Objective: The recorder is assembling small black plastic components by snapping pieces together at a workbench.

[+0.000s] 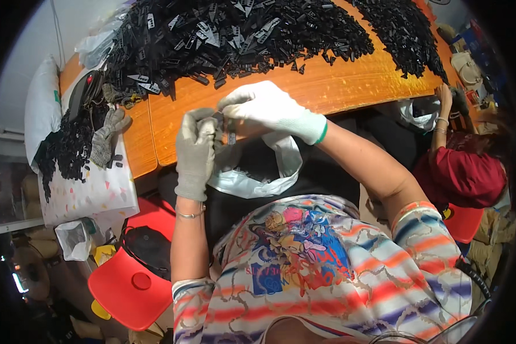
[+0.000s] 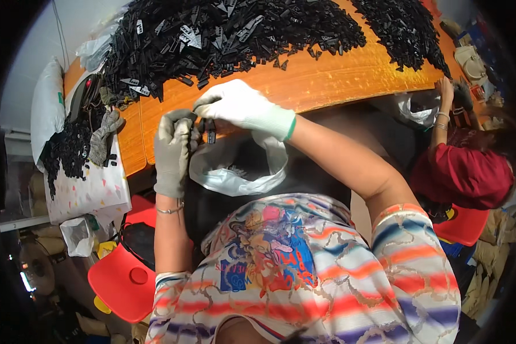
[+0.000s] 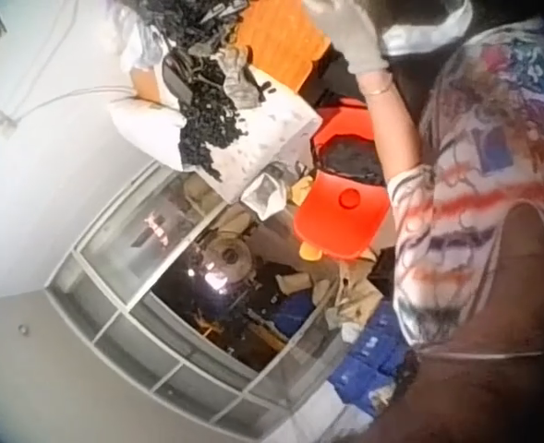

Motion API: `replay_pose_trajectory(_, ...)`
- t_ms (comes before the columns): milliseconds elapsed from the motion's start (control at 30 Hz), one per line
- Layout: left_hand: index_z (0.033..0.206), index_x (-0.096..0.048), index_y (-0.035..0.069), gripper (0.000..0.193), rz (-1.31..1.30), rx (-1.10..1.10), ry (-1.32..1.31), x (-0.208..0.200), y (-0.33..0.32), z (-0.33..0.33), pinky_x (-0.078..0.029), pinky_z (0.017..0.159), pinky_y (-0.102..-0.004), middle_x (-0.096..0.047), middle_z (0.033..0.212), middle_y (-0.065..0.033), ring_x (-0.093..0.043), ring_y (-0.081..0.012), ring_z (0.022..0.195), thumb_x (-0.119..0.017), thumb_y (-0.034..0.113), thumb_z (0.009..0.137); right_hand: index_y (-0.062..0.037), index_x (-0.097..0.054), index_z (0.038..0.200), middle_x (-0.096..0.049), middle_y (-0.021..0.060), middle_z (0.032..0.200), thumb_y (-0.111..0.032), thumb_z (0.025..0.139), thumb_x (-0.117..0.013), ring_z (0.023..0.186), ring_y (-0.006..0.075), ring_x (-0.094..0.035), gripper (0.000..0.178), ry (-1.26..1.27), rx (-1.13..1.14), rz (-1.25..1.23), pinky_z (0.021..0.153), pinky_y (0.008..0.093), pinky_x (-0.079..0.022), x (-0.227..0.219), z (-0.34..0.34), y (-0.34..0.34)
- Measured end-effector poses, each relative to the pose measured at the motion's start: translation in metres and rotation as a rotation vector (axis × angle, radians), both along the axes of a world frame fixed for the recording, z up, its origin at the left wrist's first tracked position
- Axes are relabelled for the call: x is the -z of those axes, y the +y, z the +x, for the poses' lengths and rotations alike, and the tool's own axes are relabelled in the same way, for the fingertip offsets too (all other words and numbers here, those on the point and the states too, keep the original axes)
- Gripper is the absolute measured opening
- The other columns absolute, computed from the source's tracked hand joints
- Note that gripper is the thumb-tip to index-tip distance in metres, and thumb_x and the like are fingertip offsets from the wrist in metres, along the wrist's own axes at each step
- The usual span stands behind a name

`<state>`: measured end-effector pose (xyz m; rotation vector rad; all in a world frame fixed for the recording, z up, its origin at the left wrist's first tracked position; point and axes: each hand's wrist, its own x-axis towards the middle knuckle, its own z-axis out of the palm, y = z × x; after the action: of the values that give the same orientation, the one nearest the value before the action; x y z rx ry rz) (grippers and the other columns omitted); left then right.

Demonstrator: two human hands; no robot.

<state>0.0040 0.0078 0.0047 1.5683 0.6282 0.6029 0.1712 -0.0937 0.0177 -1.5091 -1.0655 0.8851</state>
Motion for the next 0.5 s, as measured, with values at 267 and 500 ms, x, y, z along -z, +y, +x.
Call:
replay_pose_trajectory(267,0.106,-0.062,0.004,0.019,0.767,-0.088,0.443,0.025,0.015,-0.010,-0.046,0.088,-0.0429,-0.063,0.104,-0.0157,-0.059,-0.0344,0.099,-0.056,0.011,0.089,-0.0115,-0.067,0.112,-0.070,0.0110,0.100,-0.022,0.089,-0.056,0.088,0.0233,-0.068,0.029,-0.546,0.171,-0.120,0.079,0.0329,-0.054,0.030,-0.010,-0.009)
replay_pose_trajectory(500,0.106,-0.064,0.009,0.023,0.835,0.149,0.488,0.010,-0.030,-0.023,-0.046,0.087,-0.0443,-0.064,0.102,-0.0142,-0.058,-0.0350,0.099,-0.062,0.017,0.084,-0.0173,-0.069,0.099,-0.065,0.0080,0.087,-0.026,0.086,-0.060,0.075,0.0299,-0.065,0.018,-0.891,-0.066,-0.079,0.064,0.0398,-0.053,0.036,-0.029,-0.030)
